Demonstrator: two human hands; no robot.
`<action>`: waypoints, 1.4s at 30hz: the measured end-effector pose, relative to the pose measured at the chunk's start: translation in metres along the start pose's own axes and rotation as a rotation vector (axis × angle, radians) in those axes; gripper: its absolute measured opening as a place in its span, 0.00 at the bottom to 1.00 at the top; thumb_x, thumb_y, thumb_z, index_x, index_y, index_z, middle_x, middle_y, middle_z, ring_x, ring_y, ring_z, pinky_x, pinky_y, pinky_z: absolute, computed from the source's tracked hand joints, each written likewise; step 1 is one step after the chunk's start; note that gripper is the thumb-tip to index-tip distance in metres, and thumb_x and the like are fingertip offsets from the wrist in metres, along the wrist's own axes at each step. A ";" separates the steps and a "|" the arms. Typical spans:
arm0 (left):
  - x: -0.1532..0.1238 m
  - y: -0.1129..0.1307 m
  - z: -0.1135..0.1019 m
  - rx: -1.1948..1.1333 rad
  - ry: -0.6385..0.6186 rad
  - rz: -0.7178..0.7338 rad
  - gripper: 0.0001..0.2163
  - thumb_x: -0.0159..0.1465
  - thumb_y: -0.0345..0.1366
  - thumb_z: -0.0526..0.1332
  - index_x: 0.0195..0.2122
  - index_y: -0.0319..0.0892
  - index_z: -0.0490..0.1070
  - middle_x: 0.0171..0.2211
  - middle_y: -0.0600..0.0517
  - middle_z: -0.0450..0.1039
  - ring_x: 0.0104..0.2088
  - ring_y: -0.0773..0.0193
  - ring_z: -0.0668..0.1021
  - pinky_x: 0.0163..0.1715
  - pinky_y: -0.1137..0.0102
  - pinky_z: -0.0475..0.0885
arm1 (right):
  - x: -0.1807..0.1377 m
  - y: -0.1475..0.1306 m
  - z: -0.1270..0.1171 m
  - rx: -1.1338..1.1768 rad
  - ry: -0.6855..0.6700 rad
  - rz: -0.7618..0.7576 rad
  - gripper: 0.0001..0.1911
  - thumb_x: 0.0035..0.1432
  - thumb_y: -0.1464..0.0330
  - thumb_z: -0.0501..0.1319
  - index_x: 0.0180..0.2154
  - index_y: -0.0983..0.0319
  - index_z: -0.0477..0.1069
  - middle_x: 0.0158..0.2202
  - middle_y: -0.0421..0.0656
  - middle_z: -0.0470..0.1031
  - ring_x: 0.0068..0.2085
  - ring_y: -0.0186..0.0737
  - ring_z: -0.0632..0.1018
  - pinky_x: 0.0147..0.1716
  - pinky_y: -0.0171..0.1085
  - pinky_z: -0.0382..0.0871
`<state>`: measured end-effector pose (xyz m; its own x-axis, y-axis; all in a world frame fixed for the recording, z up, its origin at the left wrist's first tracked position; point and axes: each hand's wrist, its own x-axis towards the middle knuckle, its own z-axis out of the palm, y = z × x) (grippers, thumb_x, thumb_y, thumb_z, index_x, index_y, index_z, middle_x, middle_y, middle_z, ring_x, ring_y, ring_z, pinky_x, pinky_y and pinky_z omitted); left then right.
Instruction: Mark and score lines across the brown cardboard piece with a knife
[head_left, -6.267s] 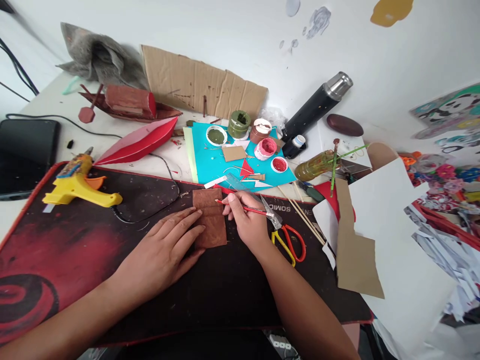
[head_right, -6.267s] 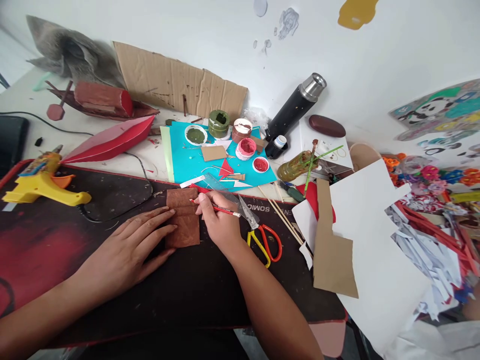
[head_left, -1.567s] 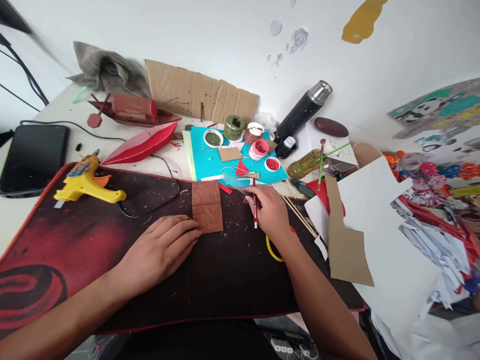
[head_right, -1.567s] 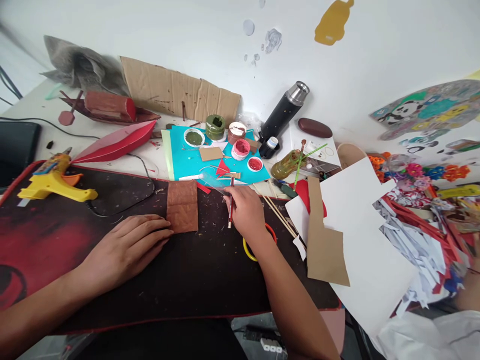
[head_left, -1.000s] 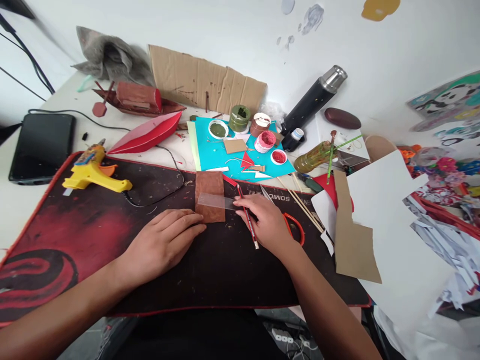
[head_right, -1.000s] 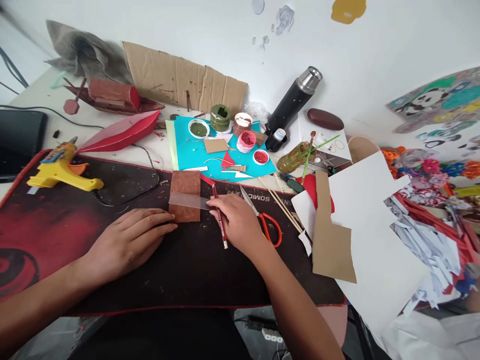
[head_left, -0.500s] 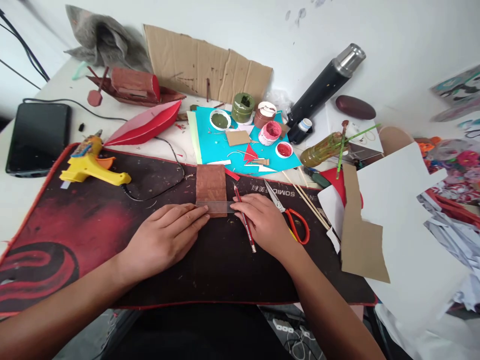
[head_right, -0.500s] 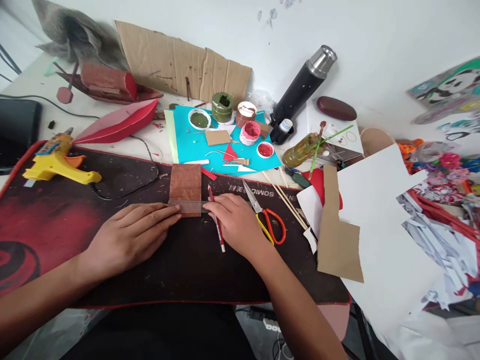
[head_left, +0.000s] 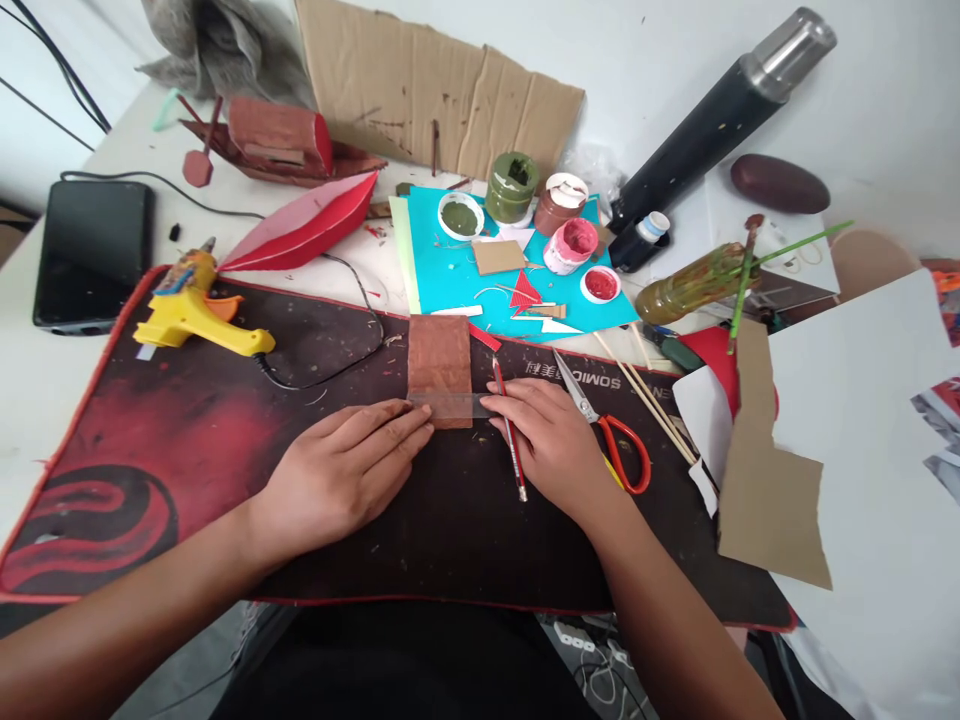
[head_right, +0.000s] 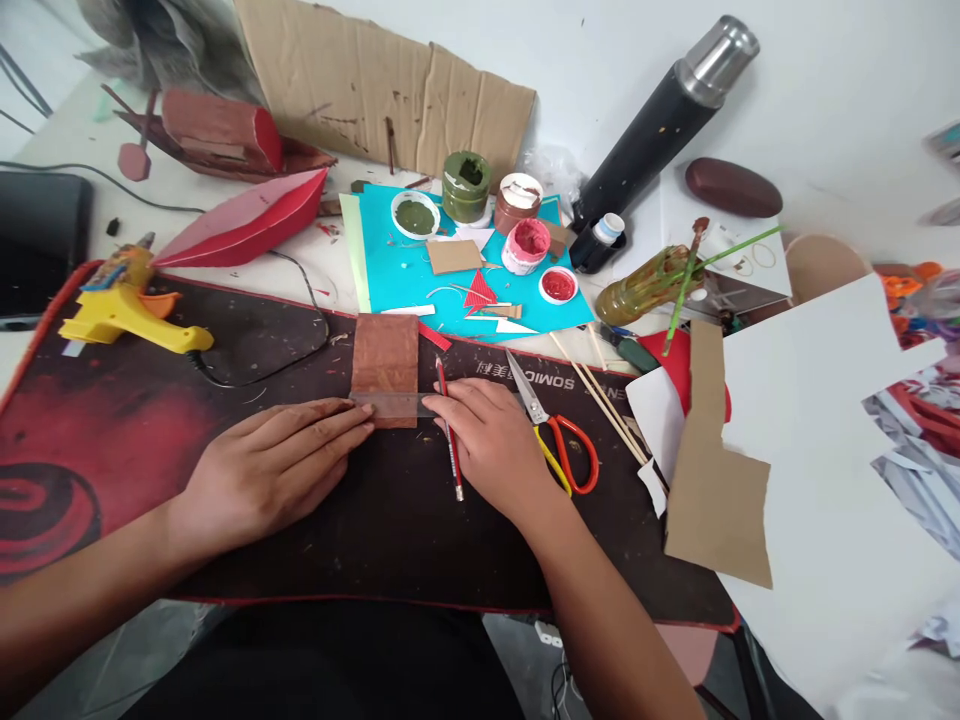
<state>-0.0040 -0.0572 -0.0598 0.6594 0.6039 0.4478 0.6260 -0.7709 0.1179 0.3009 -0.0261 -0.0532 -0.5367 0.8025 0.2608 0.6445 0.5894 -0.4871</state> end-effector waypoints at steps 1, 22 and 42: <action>0.000 0.000 -0.001 0.000 0.005 0.001 0.27 0.75 0.29 0.65 0.75 0.41 0.69 0.61 0.48 0.86 0.58 0.54 0.87 0.56 0.60 0.84 | 0.000 0.000 0.000 -0.002 0.008 -0.007 0.15 0.81 0.70 0.61 0.60 0.55 0.82 0.58 0.49 0.88 0.59 0.54 0.85 0.60 0.57 0.81; 0.008 0.002 -0.008 0.035 0.019 0.031 0.14 0.75 0.29 0.66 0.60 0.35 0.80 0.57 0.47 0.88 0.55 0.56 0.88 0.50 0.62 0.84 | 0.003 -0.002 -0.002 0.019 0.053 -0.035 0.15 0.77 0.75 0.63 0.58 0.57 0.82 0.56 0.48 0.89 0.57 0.52 0.86 0.59 0.54 0.83; 0.009 0.001 -0.009 0.013 0.018 0.020 0.13 0.74 0.29 0.67 0.59 0.35 0.80 0.56 0.47 0.88 0.54 0.56 0.88 0.52 0.62 0.83 | 0.005 -0.004 -0.003 0.011 0.055 -0.041 0.12 0.77 0.76 0.65 0.56 0.60 0.82 0.56 0.50 0.89 0.57 0.52 0.86 0.59 0.53 0.83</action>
<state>-0.0010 -0.0546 -0.0475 0.6643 0.5847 0.4657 0.6183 -0.7799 0.0972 0.2973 -0.0247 -0.0476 -0.5317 0.7818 0.3256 0.6166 0.6209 -0.4839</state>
